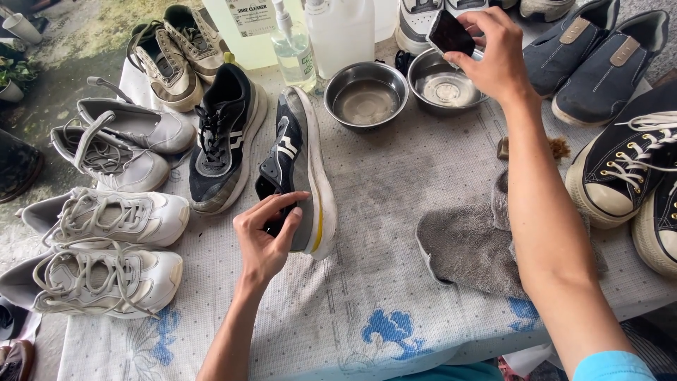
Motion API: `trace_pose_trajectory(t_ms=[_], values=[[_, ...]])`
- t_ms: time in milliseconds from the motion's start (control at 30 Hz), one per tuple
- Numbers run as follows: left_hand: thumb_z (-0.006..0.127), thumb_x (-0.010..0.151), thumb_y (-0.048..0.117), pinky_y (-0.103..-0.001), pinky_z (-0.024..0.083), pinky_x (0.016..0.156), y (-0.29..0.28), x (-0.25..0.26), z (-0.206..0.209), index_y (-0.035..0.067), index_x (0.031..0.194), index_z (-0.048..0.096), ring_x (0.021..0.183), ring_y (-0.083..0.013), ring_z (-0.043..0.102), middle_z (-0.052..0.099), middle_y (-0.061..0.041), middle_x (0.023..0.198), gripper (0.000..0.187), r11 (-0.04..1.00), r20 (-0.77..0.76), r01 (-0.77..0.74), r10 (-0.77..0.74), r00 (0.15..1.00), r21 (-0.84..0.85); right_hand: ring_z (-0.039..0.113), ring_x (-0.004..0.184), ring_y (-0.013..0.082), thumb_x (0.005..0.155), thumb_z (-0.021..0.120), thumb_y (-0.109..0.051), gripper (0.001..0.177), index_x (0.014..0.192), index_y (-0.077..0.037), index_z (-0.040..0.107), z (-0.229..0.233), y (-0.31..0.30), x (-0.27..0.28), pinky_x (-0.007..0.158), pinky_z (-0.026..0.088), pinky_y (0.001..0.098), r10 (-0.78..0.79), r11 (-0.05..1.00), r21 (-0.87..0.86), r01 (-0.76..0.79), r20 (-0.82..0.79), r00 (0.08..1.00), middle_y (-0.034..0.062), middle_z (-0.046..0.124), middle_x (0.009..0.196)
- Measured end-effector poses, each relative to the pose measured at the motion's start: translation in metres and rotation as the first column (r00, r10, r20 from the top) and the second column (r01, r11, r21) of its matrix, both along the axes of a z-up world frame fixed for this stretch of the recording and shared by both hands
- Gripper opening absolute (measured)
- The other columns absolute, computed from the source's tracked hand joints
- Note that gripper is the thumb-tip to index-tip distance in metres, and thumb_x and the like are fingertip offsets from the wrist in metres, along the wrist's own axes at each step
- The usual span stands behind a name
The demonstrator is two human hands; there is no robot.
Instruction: Cleaning the midsole of a sneaker using a brush and a cloth at a service counter.
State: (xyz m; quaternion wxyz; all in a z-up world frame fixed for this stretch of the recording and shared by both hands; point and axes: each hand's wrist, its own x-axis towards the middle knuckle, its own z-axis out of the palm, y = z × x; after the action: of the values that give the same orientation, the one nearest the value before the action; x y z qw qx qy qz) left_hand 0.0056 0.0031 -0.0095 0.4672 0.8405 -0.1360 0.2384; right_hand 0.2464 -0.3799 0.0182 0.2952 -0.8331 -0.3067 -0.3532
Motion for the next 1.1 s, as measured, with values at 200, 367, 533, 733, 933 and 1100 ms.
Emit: trace_pose_trajectory(t_ms=[200, 367, 533, 733, 933, 1100], values=[[0.059, 0.094, 0.033, -0.024, 0.052, 0.060, 0.0006, 0.0004, -0.0008, 0.013, 0.104, 0.079, 0.079, -0.0124, 0.073, 0.080, -0.005, 0.096, 0.030, 1.000, 0.022, -0.001, 0.001, 1.000, 0.013, 0.066, 0.097, 0.0306, 0.085, 0.094, 0.002, 0.049, 0.124, 0.012, 0.066, -0.0012, -0.0008, 0.0010, 0.083, 0.062, 0.0375, -0.008, 1.000, -0.011, 0.008, -0.010, 1.000, 0.0245, 0.061, 0.114], [0.060, 0.094, 0.032, -0.022, 0.052, 0.060, 0.0020, 0.0018, -0.0050, 0.012, 0.103, 0.079, 0.079, -0.0117, 0.076, 0.081, -0.005, 0.098, 0.030, 1.000, 0.040, -0.003, 0.003, 0.999, 0.005, 0.066, 0.098, 0.0312, 0.084, 0.094, 0.002, 0.051, 0.125, 0.012, 0.065, -0.0017, -0.0014, 0.0020, 0.084, 0.061, 0.0379, -0.009, 1.000, -0.017, 0.009, -0.006, 1.000, 0.0251, 0.061, 0.115], [0.060, 0.094, 0.029, -0.022, 0.056, 0.064, 0.0009, 0.0008, -0.0024, 0.010, 0.103, 0.079, 0.081, -0.0128, 0.077, 0.081, -0.006, 0.099, 0.029, 1.000, 0.046, 0.006, -0.006, 0.999, -0.007, 0.065, 0.098, 0.0309, 0.084, 0.095, 0.000, 0.051, 0.125, 0.011, 0.067, -0.0048, -0.0038, 0.0048, 0.082, 0.061, 0.0378, -0.017, 0.999, -0.041, 0.017, 0.015, 1.000, 0.0244, 0.063, 0.114], [0.061, 0.093, 0.028, -0.022, 0.057, 0.065, 0.0000, 0.0001, -0.0016, 0.010, 0.103, 0.079, 0.081, -0.0129, 0.077, 0.081, -0.006, 0.098, 0.028, 1.000, 0.044, 0.004, -0.003, 0.999, -0.015, 0.066, 0.096, 0.0306, 0.083, 0.094, 0.002, 0.051, 0.125, 0.012, 0.066, -0.0065, -0.0049, 0.0057, 0.084, 0.061, 0.0379, -0.007, 0.999, -0.045, 0.007, 0.001, 1.000, 0.0249, 0.062, 0.114], [0.061, 0.093, 0.027, -0.022, 0.057, 0.063, 0.0007, 0.0005, -0.0027, 0.010, 0.103, 0.079, 0.080, -0.0133, 0.078, 0.081, -0.007, 0.098, 0.027, 1.000, 0.048, 0.005, -0.004, 0.999, -0.006, 0.065, 0.097, 0.0303, 0.084, 0.094, 0.001, 0.051, 0.126, 0.012, 0.066, -0.0054, -0.0043, 0.0045, 0.083, 0.061, 0.0372, -0.013, 0.999, -0.044, 0.013, -0.001, 1.000, 0.0244, 0.062, 0.115], [0.061, 0.093, 0.026, -0.021, 0.056, 0.062, 0.0011, 0.0003, -0.0032, 0.009, 0.103, 0.079, 0.078, -0.0120, 0.077, 0.081, -0.007, 0.098, 0.027, 1.000, 0.049, 0.011, -0.011, 0.999, -0.008, 0.065, 0.096, 0.0293, 0.083, 0.096, 0.001, 0.052, 0.125, 0.011, 0.067, -0.0046, -0.0044, 0.0040, 0.082, 0.061, 0.0367, -0.010, 1.000, -0.030, 0.010, 0.006, 1.000, 0.0229, 0.062, 0.113]])
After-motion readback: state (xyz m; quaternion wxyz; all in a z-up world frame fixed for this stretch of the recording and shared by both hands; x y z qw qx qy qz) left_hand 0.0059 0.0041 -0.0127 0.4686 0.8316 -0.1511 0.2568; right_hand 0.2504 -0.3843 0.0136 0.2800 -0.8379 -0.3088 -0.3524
